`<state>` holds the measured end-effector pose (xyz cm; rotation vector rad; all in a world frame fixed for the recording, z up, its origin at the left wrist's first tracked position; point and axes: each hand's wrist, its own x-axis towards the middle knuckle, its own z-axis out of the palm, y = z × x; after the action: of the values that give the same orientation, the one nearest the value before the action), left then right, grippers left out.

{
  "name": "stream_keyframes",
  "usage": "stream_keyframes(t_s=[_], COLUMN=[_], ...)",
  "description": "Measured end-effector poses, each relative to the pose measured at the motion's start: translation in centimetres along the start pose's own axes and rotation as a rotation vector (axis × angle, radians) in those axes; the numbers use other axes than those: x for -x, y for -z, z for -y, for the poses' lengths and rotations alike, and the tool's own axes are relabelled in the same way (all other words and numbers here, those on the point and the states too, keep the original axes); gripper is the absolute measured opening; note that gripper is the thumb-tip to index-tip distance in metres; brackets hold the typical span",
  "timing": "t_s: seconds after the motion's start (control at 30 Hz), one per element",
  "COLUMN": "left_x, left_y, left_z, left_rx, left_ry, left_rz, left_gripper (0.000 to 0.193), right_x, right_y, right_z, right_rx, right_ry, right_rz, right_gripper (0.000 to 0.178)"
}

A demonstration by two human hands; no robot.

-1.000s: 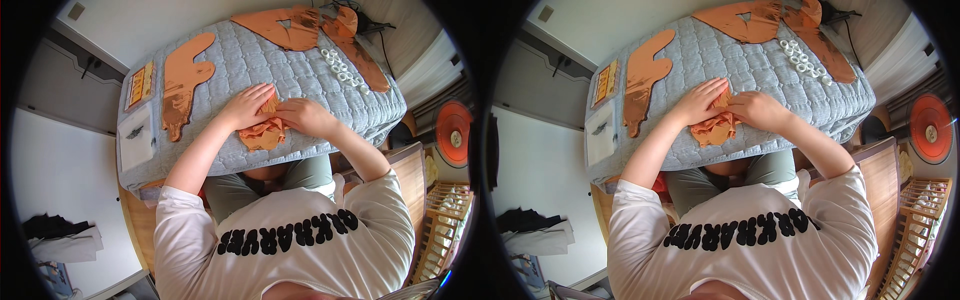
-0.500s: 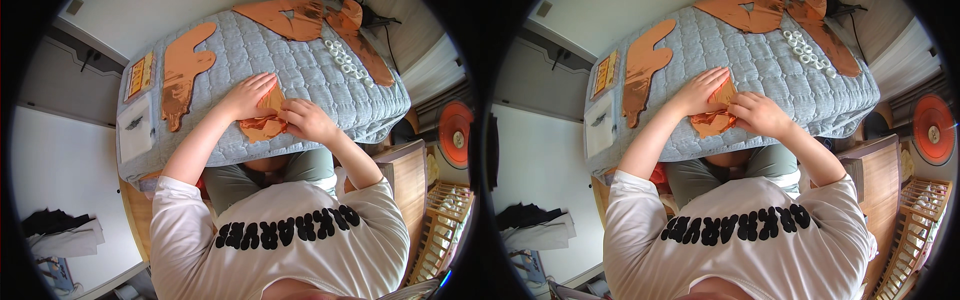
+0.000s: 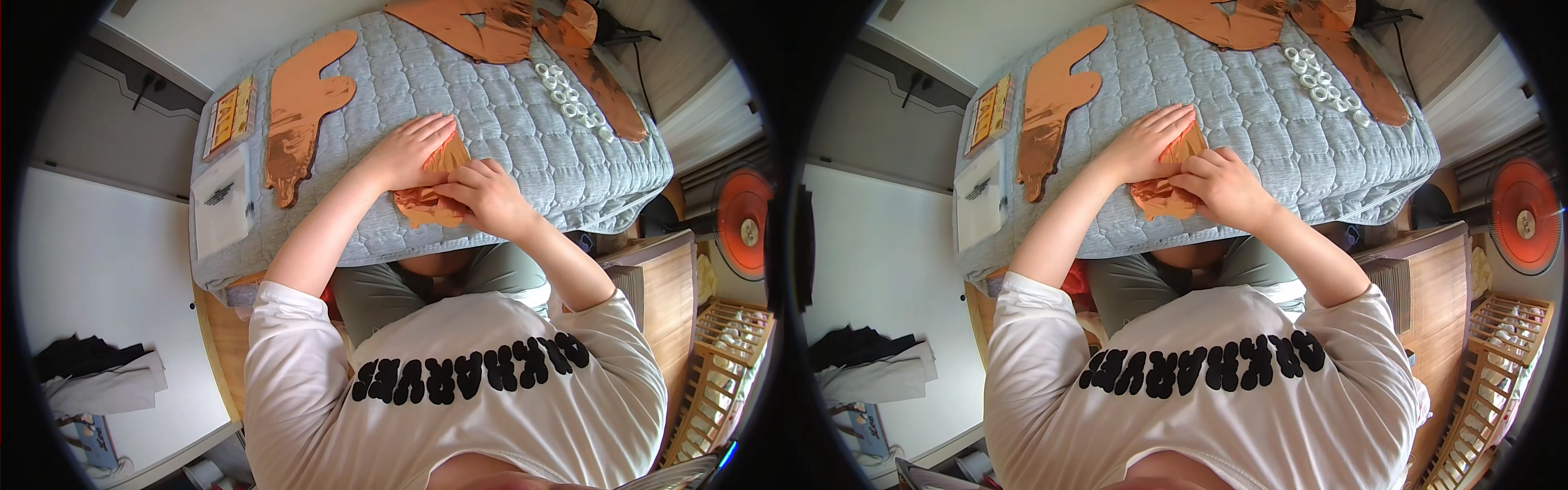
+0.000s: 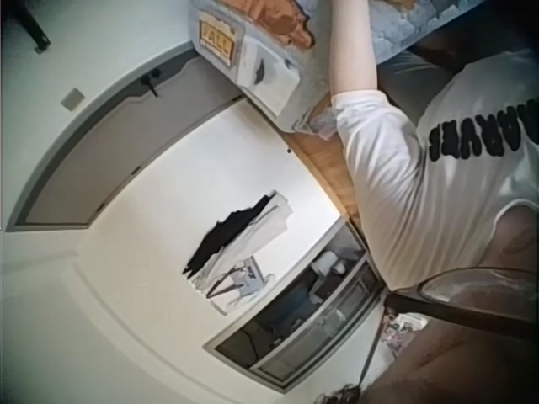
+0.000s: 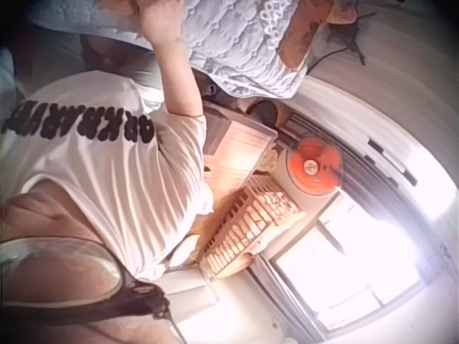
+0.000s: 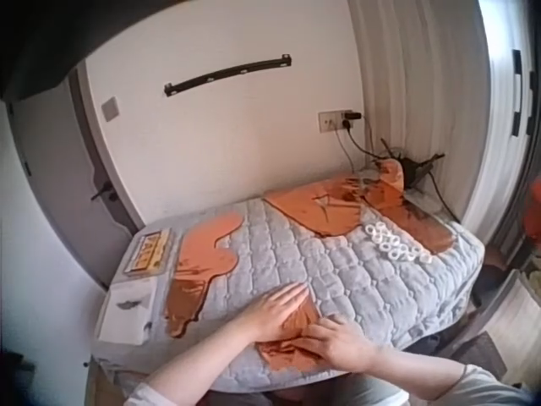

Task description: Manually folding foil decorations and placing them into plastic sleeves with cardboard backing.

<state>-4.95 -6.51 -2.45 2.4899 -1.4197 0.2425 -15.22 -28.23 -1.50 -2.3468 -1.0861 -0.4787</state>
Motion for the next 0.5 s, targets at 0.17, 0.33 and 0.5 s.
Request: stream_keyframes(t_s=[0.17,0.33,0.5], left_x=[0.0,0.0,0.1], left_y=[0.0,0.0,0.1], left_z=[0.0,0.0,0.1], left_rx=[-0.001,0.009,0.015], left_ry=[0.003,0.008,0.008], left_rz=[0.001,0.006,0.010], left_gripper=[0.087,0.092,0.096], right_x=[-0.1,0.7,1.1], right_y=[0.0,0.3,2.0], right_z=[-0.1,0.1,0.0], right_rx=[-0.030,-0.052,-0.171], right_ry=[-0.015,0.064,0.089], right_rz=[0.063,0.080,0.106], right_gripper=[0.035,0.035,0.035])
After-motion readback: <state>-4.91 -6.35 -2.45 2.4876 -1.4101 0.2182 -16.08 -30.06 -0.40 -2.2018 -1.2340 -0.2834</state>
